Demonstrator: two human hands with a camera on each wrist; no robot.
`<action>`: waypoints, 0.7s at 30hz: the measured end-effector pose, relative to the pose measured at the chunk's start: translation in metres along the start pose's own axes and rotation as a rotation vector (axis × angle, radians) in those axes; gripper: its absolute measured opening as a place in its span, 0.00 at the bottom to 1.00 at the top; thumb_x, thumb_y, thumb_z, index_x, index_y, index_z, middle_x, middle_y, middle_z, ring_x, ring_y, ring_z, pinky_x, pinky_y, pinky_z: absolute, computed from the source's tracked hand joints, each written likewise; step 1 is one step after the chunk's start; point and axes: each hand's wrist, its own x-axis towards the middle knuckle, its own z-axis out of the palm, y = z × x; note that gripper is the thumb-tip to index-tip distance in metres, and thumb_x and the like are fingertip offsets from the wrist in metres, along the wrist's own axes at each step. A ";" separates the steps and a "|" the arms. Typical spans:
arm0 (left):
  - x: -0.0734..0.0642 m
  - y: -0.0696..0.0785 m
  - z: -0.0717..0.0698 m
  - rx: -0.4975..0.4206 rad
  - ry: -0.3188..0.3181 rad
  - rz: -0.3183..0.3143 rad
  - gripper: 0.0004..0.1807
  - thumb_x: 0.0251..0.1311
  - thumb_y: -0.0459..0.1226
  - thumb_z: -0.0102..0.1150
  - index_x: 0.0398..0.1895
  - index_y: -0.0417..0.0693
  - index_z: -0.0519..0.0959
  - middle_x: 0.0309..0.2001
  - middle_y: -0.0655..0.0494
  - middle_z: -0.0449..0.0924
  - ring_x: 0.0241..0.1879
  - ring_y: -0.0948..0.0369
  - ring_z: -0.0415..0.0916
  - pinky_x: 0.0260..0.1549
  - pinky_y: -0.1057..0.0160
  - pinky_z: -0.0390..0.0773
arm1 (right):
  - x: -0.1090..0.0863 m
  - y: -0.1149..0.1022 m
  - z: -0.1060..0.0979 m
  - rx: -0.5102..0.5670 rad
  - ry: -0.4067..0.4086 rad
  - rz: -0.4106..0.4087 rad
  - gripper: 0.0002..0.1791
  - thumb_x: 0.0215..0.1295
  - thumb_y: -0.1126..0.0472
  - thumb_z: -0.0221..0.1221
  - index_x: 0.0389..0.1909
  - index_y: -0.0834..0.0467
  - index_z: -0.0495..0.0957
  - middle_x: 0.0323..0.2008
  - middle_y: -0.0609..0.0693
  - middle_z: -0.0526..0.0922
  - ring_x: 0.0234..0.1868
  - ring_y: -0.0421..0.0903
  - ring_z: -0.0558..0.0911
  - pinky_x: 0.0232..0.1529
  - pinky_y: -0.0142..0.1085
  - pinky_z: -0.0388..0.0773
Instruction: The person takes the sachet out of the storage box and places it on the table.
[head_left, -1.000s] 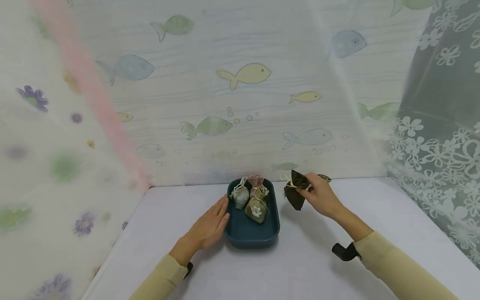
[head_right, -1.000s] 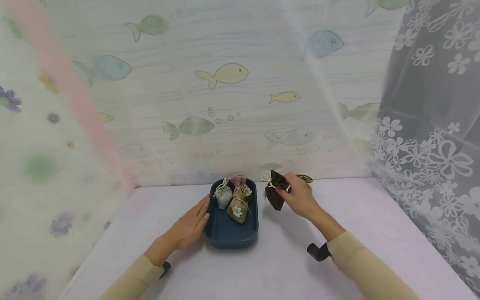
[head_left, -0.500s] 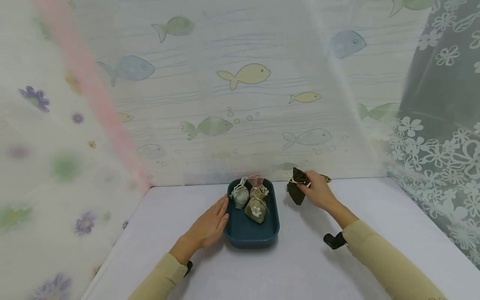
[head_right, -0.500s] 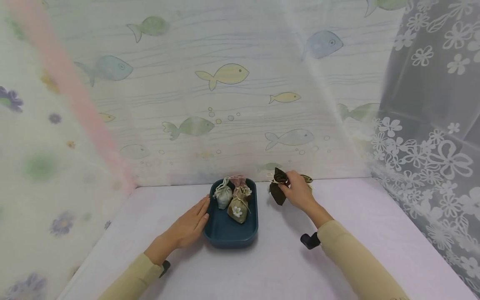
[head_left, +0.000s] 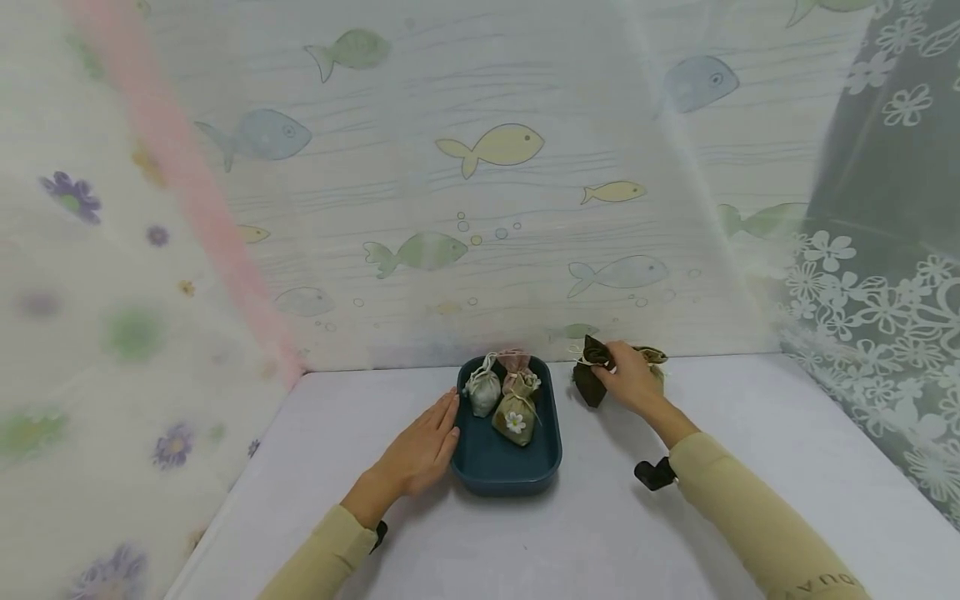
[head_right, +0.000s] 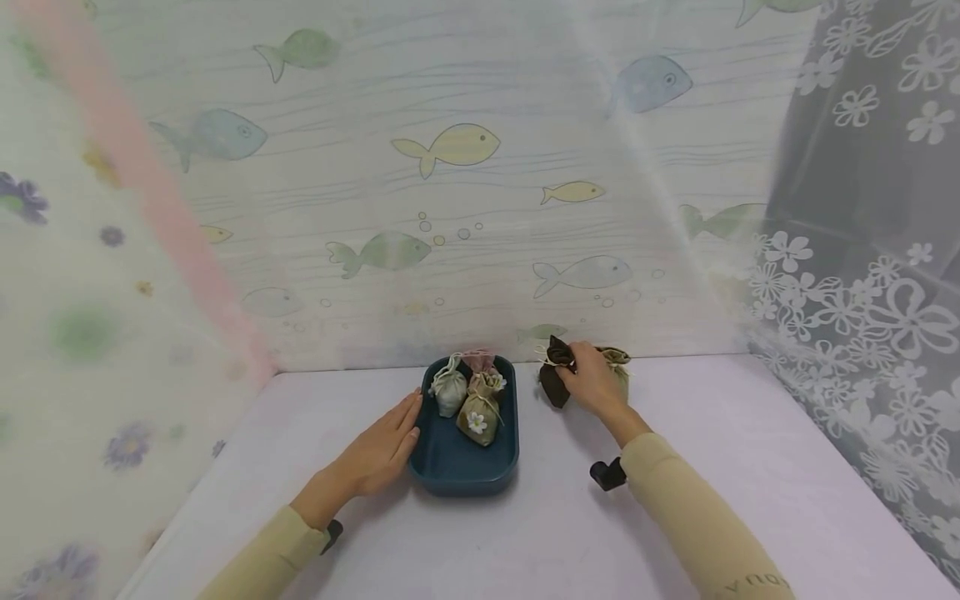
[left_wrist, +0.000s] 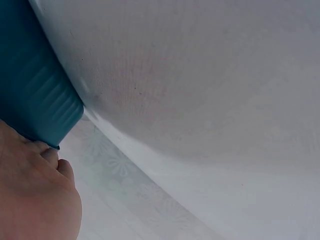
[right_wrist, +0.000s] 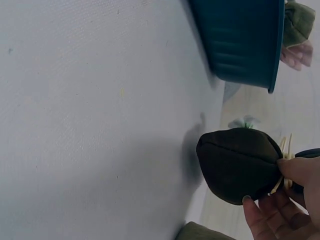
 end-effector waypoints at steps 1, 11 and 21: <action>0.000 -0.001 0.001 0.002 0.006 0.003 0.32 0.83 0.43 0.32 0.82 0.35 0.48 0.83 0.45 0.41 0.81 0.50 0.42 0.77 0.49 0.52 | 0.000 0.000 0.000 0.001 -0.004 0.001 0.11 0.67 0.69 0.61 0.45 0.72 0.76 0.42 0.66 0.80 0.42 0.60 0.79 0.44 0.54 0.77; 0.001 0.002 0.002 -0.005 0.005 0.009 0.32 0.83 0.43 0.33 0.81 0.35 0.48 0.83 0.44 0.42 0.81 0.50 0.42 0.77 0.48 0.52 | -0.001 0.003 0.004 -0.015 -0.022 0.017 0.10 0.66 0.68 0.62 0.44 0.72 0.78 0.41 0.66 0.80 0.43 0.61 0.79 0.46 0.55 0.77; 0.002 -0.003 0.004 0.041 -0.023 -0.017 0.32 0.84 0.45 0.29 0.82 0.38 0.43 0.84 0.48 0.36 0.82 0.53 0.38 0.78 0.53 0.47 | -0.002 0.004 0.002 0.009 -0.034 -0.023 0.14 0.63 0.69 0.63 0.46 0.75 0.79 0.42 0.68 0.82 0.44 0.63 0.82 0.47 0.55 0.80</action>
